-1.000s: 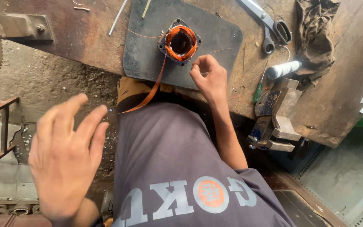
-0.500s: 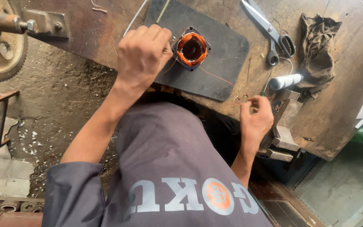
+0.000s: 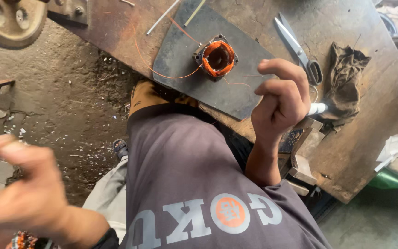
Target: The person ties white string around the copper windings of a stator to secure them, then uses scissors to cut the excess string. They continue to adjust the windings and tie additional string to ensure the coils are held in place.
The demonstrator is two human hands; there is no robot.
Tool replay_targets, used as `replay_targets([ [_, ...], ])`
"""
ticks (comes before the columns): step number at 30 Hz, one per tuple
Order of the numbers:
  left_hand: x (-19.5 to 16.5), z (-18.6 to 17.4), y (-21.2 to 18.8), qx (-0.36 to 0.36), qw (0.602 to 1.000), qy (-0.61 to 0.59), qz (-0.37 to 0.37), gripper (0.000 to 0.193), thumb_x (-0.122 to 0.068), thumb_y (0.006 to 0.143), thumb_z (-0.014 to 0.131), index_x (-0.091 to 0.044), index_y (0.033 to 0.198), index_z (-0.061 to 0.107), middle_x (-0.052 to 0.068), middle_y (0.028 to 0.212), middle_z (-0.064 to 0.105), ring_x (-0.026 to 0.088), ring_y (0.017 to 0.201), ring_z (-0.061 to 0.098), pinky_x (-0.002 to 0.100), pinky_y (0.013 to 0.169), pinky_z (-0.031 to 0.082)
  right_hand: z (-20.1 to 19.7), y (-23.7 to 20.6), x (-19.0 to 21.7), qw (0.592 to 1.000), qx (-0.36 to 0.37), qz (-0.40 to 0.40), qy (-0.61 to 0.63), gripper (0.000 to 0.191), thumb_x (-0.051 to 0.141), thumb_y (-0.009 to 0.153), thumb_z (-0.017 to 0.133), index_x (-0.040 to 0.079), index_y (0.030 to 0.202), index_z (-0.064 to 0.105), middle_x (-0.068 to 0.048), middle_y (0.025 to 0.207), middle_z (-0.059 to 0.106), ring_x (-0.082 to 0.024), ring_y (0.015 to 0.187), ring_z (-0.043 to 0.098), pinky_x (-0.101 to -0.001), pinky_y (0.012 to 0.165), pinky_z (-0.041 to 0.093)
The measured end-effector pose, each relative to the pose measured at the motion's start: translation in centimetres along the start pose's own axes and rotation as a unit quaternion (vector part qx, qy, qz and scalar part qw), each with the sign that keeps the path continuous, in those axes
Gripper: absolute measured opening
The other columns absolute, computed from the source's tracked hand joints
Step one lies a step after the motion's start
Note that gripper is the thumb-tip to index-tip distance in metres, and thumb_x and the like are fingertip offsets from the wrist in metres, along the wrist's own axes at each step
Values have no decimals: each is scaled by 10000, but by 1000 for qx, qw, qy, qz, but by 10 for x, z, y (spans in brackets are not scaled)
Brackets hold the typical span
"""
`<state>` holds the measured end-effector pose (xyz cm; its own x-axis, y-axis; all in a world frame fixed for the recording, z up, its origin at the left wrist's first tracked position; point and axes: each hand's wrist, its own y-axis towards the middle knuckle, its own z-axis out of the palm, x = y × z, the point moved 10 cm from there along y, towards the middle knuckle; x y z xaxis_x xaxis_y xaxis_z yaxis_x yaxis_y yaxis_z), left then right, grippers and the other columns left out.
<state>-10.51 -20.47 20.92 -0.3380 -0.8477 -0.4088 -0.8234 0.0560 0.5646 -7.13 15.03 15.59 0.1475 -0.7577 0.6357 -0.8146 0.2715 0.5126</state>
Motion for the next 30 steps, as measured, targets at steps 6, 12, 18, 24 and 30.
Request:
replay_targets([
  [6, -85, 180, -44, 195, 967, -116, 117, 433, -163, 873, 779, -14, 1246, 616, 127, 1183, 677, 297, 1140, 658, 414, 1071, 465, 106, 20, -32, 961, 272, -9, -55, 158, 16, 940, 706, 30, 1095, 726, -104, 1089, 721, -241, 823, 716, -339, 702, 553],
  [12, -93, 270, -78, 256, 956, -1, 141, 55, -148, 935, 665, -134, 984, 645, 30, 792, 672, 221, 836, 652, 372, 860, 463, 130, 18, -63, 956, 287, 32, -54, 159, 44, 848, 801, 78, 995, 752, -51, 995, 728, -191, 752, 702, -323, 665, 541],
  [18, -73, 249, -62, 227, 966, -12, 122, 97, -197, 836, 638, -175, 743, 657, 34, 663, 676, 213, 724, 653, 397, 797, 444, 91, 97, -3, 975, 164, -148, 23, 256, -188, 834, 615, -45, 1003, 743, -113, 1015, 732, -160, 924, 707, -271, 727, 552],
  [24, -45, 172, -50, 136, 988, -11, 70, 145, -190, 819, 673, -165, 679, 640, 33, 613, 645, 211, 718, 654, 389, 792, 457, 44, 98, 48, 939, 73, -333, -43, 197, -139, 915, 640, -52, 1060, 740, -134, 1050, 739, -182, 914, 712, -278, 751, 538],
  [30, -19, 62, -63, 32, 999, 30, -6, 143, -211, 777, 730, -142, 701, 630, 14, 649, 642, 204, 764, 650, 378, 761, 460, 91, 57, 59, 899, 298, -319, -21, 135, -46, 1013, 710, -38, 1145, 739, -147, 1096, 740, -183, 912, 714, -275, 808, 544],
])
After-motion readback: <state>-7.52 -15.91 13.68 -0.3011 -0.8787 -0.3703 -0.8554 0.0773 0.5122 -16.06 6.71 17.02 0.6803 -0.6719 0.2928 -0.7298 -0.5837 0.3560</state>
